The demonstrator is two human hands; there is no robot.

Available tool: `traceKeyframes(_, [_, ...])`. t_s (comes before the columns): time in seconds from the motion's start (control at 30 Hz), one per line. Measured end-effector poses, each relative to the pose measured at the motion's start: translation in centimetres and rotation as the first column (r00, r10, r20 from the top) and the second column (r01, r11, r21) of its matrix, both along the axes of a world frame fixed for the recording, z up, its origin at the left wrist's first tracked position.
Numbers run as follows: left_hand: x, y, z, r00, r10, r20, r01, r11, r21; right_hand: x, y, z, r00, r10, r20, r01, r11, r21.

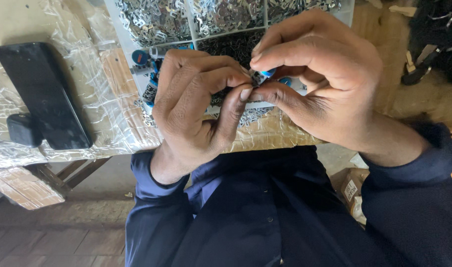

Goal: The person sits at a workbench assembling padlock lock cylinders, picking small blue-topped pin parts from a compartment tray and pressing them into the cylinder body held in the other hand, repeating this for successive cylinders, and finally working an assembled cylinder with a key.

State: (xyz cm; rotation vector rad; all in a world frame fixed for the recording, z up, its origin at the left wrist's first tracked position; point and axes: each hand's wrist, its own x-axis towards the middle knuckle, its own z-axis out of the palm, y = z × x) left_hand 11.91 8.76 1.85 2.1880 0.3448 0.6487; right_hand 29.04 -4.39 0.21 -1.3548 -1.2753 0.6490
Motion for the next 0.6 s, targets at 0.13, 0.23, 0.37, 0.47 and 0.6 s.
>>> traceKeyframes(0.13, [0.2,0.2,-0.1,1.000,0.000,0.020,0.001,1.000,-0.017,0.1,-0.1,0.0,0.999,-0.004,0.047,0.006,1.000,-0.031])
traceKeyframes(0.23, [0.3,0.3,0.0,0.996,0.055,0.067,-0.048,0.994,-0.097,0.0,0.0,0.0,0.996,-0.022,0.092,0.023,1.000,-0.012])
traceKeyframes(0.37, [-0.3,0.2,0.4,0.996,0.093,-0.009,-0.094,0.989,-0.114,-0.2,0.3,0.1,1.000,-0.004,-0.012,0.005,1.000,0.021])
traceKeyframes(0.47, [-0.9,0.0,0.2,0.996,0.087,-0.006,-0.088,0.991,-0.101,0.0,0.5,0.3,0.996,0.030,0.082,-0.033,0.999,0.036])
traceKeyframes(0.6, [-2.0,-0.3,-0.8,0.994,0.109,0.008,-0.107,0.986,-0.124,-0.1,0.5,0.6,0.982,0.063,0.176,-0.071,0.997,0.038])
